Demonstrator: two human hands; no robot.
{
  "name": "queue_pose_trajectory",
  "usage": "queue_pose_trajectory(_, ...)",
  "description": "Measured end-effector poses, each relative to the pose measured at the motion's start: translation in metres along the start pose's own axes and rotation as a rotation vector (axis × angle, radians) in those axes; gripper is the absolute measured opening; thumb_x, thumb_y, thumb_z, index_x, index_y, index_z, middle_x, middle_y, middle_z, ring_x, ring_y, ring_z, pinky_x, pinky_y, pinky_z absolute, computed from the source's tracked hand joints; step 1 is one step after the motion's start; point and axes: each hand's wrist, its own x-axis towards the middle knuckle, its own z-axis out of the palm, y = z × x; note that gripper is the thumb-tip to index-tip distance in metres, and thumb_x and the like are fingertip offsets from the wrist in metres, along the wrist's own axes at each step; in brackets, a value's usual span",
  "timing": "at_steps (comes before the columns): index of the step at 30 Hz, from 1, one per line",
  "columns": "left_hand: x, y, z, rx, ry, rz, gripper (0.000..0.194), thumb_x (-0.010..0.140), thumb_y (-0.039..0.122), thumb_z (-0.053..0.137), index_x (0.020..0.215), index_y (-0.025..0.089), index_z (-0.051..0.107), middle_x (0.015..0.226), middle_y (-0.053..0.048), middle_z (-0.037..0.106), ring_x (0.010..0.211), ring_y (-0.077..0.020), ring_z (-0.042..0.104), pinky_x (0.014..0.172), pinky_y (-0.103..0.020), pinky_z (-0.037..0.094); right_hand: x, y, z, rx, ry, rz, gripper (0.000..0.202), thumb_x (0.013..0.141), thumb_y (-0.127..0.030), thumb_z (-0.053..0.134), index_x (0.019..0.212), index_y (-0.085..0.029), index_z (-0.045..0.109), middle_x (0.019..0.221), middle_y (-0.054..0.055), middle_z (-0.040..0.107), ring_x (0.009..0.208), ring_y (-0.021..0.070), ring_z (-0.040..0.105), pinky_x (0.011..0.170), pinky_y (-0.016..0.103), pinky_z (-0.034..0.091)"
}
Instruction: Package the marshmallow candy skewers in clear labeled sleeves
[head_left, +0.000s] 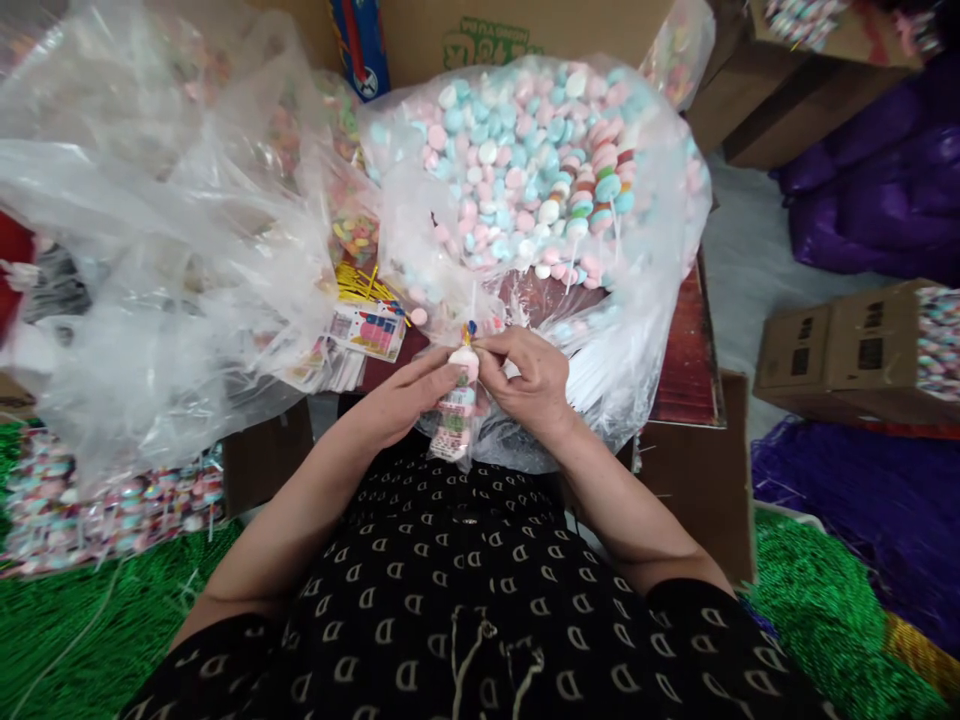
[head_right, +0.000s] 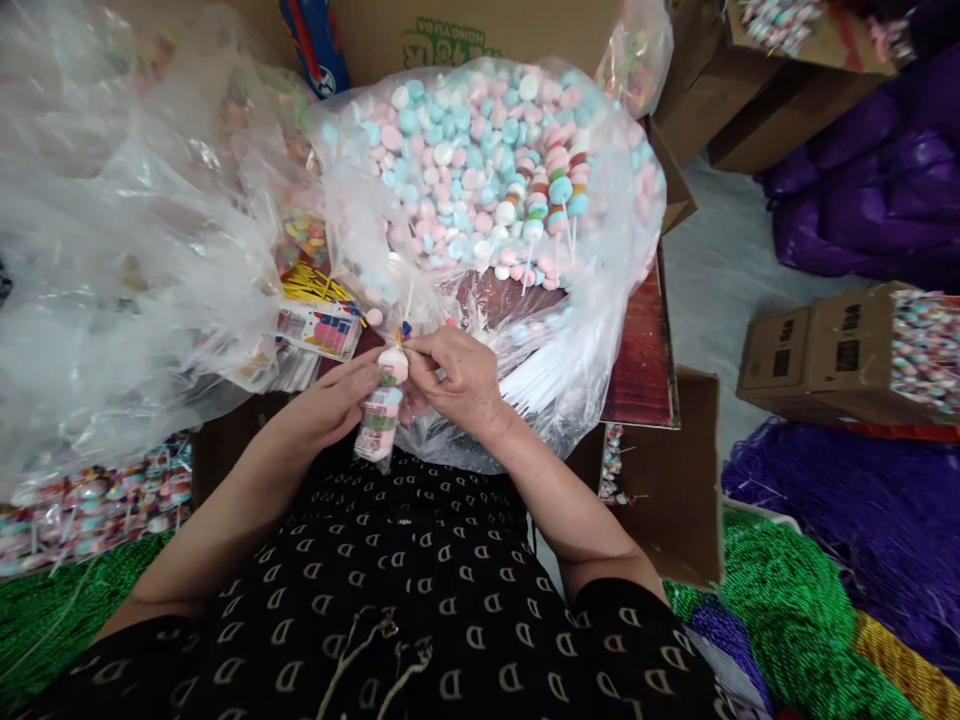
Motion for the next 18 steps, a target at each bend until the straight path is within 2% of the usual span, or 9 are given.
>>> queue_pose_trajectory(3,-0.001,0.005,0.003,0.025,-0.065,-0.021,0.035,0.101,0.052,0.052,0.114,0.022,0.067,0.105,-0.009,0.073,0.095,-0.0218,0.068,0.079,-0.033,0.056,-0.003,0.000,0.002,-0.007,-0.025,0.045,0.018,0.093,-0.021,0.058,0.081,-0.024,0.071,0.068,-0.002,0.069,0.061,0.0129,0.059,0.063,0.028,0.048)
queue_pose_trajectory(8,-0.002,0.013,0.001,0.642,-0.062,0.002,0.033,0.103,0.037,0.045,0.127,0.018,0.058,0.105,-0.010,0.073,0.092,-0.0240,0.070,0.082,-0.037,0.055,-0.005,-0.004,-0.001,0.187,-0.119,0.382,0.016,0.087,-0.028,0.060,0.074,-0.022,0.066,0.066,-0.003,0.064,0.058,0.0110,0.051,0.058,0.025,0.042)
queue_pose_trajectory(11,-0.003,0.010,0.004,0.859,-0.075,0.030,0.040,0.103,0.031,0.039,0.137,0.014,0.052,0.116,-0.016,0.073,0.102,-0.0280,0.072,0.084,-0.040,0.056,-0.006,-0.005,0.000,0.339,-0.153,0.587,0.016,0.084,-0.031,0.064,0.072,-0.021,0.064,0.060,-0.006,0.055,0.055,0.0094,0.044,0.054,0.024,0.035)
queue_pose_trajectory(13,-0.003,0.008,0.006,0.909,-0.068,0.059,0.041,0.103,0.029,0.038,0.139,0.013,0.051,0.122,-0.018,0.071,0.107,-0.0287,0.071,0.086,-0.040,0.056,-0.006,-0.004,0.002,0.395,-0.157,0.672,0.018,0.084,-0.031,0.067,0.070,-0.021,0.062,0.057,-0.007,0.049,0.053,0.0085,0.039,0.052,0.023,0.032)
queue_pose_trajectory(15,-0.002,0.008,0.005,0.886,-0.059,0.073,0.038,0.102,0.029,0.039,0.134,0.015,0.053,0.119,-0.016,0.072,0.103,-0.0269,0.071,0.083,-0.038,0.055,-0.008,-0.003,0.003,0.440,-0.142,0.703,0.019,0.085,-0.033,0.070,0.072,-0.021,0.064,0.057,-0.007,0.050,0.054,0.0085,0.042,0.054,0.023,0.034)
queue_pose_trajectory(18,0.001,0.011,0.000,0.725,-0.032,0.068,0.029,0.103,0.035,0.043,0.122,0.019,0.058,0.100,-0.007,0.073,0.085,-0.0209,0.069,0.076,-0.033,0.053,-0.010,-0.001,0.003,0.560,-0.117,0.661,0.018,0.087,-0.040,0.074,0.086,-0.022,0.073,0.076,-0.003,0.068,0.070,0.0117,0.060,0.069,0.027,0.050)
